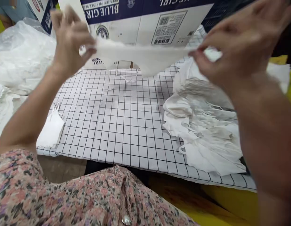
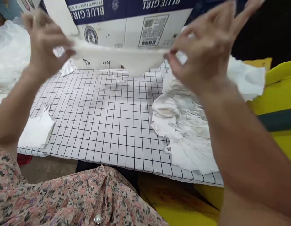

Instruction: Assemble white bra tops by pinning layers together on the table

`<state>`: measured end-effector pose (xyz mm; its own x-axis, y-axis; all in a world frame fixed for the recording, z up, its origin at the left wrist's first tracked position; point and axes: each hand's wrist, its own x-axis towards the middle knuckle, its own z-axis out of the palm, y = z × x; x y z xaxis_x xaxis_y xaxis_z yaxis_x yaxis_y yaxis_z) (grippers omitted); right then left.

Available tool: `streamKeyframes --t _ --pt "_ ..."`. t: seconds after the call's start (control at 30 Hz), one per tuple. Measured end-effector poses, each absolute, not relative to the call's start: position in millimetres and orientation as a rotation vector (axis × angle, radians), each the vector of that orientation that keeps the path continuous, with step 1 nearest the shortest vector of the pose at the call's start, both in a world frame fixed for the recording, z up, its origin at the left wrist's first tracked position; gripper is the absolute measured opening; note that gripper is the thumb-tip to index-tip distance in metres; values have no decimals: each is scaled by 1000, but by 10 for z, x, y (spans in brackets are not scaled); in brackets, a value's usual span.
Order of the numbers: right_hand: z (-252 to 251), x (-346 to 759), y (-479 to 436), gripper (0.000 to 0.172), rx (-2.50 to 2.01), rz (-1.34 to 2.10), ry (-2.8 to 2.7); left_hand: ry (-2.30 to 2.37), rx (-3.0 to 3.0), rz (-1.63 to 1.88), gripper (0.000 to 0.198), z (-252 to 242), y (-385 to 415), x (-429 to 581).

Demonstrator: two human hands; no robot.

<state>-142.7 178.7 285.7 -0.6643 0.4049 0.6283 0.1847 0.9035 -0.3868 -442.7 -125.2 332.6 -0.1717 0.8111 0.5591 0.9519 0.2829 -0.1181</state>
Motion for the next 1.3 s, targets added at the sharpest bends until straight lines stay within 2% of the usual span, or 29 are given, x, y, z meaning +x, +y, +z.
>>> streamKeyframes --t 0.03,0.07,0.1,0.2,0.3,0.47,0.57,0.63,0.7,0.83,0.93,0.97,1.07,1.13,1.3 --pt "2607 -1321 1716 17 -414 269 -2332 -2077 -1591 -388 21 3053 -1353 -4312" --pt "2341 -1210 1631 26 -393 232 -2380 -2147 -1647 -400 14 2749 -1465 -4183" --pt "2077 -1092 1532 32 -348 248 -2451 -2216 -1679 -435 18 2432 -1586 -4043" --pt "1438 -706 1194 34 -169 397 -2658 -2381 -1832 -575 26 1592 -1991 -3592" --pt "1128 -271 897 34 -124 461 -2800 -2483 -1951 -591 29 1151 -2409 -3169" --pt "974 369 552 23 -116 295 -2933 -2452 -1840 -629 9 1100 -2885 -2660" --pt "853 496 365 27 -310 242 -2852 -2475 -1724 -713 28 1072 -2932 -2501" --pt "760 479 254 38 -384 225 -2830 -2506 -1750 -731 28 995 -2906 -2464" --pt "684 440 172 43 -394 225 -2820 -2515 -1790 -785 19 902 -2883 -2478" --pt "621 436 114 24 -389 286 -2792 -2454 -1859 -912 19 821 -2887 -2547" --pt "634 494 95 24 -381 265 -2784 -2485 -1824 -857 23 887 -2885 -2532" --pt "646 514 78 27 -360 236 -2782 -2500 -1818 -794 28 917 -2882 -2515" --pt "722 562 12 53 -195 166 -2842 -2514 -1967 -589 62 985 -2907 -2490" --pt "813 564 13 59 -88 160 -2874 -2527 -2056 -570 71 1018 -2953 -2539" --pt "1160 15 419 43 -136 354 -2656 -2586 -1657 -950 40 1196 -2707 -2970"
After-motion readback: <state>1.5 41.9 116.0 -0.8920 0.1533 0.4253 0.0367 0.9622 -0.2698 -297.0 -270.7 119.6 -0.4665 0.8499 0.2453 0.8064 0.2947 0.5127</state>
